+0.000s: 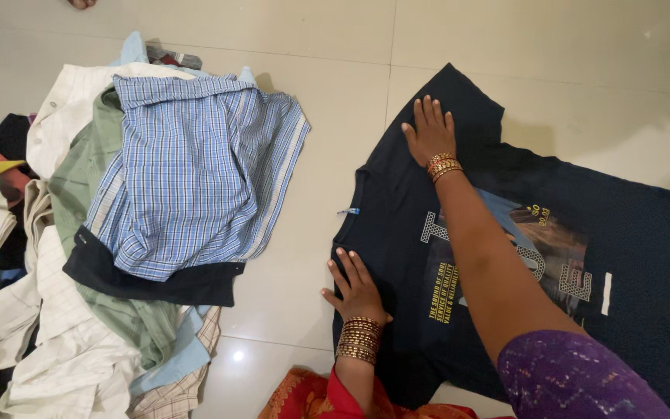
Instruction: The person folds a t-shirt by hand while sitting on the floor, smoothing it out and then folding the sides and bottom into a square shape before placing it into a bag.
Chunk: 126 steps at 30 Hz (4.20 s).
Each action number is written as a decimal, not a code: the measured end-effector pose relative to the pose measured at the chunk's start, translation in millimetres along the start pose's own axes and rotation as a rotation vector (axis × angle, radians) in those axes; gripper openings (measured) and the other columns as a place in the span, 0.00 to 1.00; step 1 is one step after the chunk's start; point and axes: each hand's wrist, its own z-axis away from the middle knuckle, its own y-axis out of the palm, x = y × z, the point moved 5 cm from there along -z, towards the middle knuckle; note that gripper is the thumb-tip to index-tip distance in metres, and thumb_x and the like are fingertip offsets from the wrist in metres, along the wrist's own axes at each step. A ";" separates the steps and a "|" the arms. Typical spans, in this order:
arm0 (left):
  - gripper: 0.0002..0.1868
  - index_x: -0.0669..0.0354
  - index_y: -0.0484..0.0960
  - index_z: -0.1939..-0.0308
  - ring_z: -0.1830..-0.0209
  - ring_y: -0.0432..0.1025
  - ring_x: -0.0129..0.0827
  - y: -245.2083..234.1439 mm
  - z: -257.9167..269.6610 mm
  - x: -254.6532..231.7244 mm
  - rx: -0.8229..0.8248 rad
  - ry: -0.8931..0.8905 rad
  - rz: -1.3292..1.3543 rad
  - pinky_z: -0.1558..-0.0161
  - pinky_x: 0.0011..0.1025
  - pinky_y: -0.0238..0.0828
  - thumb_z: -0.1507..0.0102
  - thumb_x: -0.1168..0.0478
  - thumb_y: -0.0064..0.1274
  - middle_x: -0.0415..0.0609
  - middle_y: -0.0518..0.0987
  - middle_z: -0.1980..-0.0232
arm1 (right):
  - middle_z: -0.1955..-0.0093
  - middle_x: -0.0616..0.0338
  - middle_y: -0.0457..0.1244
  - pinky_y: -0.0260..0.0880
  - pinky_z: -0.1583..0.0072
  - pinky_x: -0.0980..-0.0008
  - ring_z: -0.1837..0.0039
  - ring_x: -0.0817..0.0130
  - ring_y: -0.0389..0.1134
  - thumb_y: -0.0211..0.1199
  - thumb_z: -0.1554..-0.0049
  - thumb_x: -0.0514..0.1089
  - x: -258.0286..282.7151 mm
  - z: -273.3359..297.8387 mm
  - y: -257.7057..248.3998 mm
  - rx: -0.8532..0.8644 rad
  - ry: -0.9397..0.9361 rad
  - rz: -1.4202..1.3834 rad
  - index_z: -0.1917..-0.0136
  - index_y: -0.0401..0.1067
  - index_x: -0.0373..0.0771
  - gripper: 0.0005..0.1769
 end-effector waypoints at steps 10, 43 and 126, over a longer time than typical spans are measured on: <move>0.82 0.57 0.19 0.21 0.17 0.16 0.54 -1.3 4.6 1.3 -0.048 0.002 0.000 0.27 0.71 0.36 0.52 0.45 0.77 0.54 0.14 0.17 | 0.14 0.46 0.42 0.36 0.21 0.42 0.15 0.51 0.40 0.46 0.35 0.63 -23.8 88.3 -32.3 -0.053 0.001 0.045 0.17 0.50 0.40 0.40; 0.76 0.42 0.34 0.19 0.17 0.35 0.52 15.3 6.8 32.2 -0.388 0.049 0.251 0.28 0.63 0.47 0.55 0.47 0.78 0.52 0.34 0.16 | 0.23 0.37 0.50 0.62 0.38 0.37 0.28 0.36 0.54 0.68 0.47 0.52 -270.8 500.6 -216.9 0.061 0.879 0.220 0.22 0.54 0.38 0.45; 0.08 0.54 0.79 0.64 0.69 0.65 0.20 -196.4 169.5 54.0 -0.982 0.814 1.161 0.66 0.22 0.62 0.30 0.60 0.56 0.34 0.75 0.68 | 0.47 0.65 0.65 0.72 0.40 0.78 0.48 0.79 0.65 0.62 0.31 0.37 -274.1 441.9 -425.2 -0.772 0.114 -0.971 0.36 0.70 0.33 0.11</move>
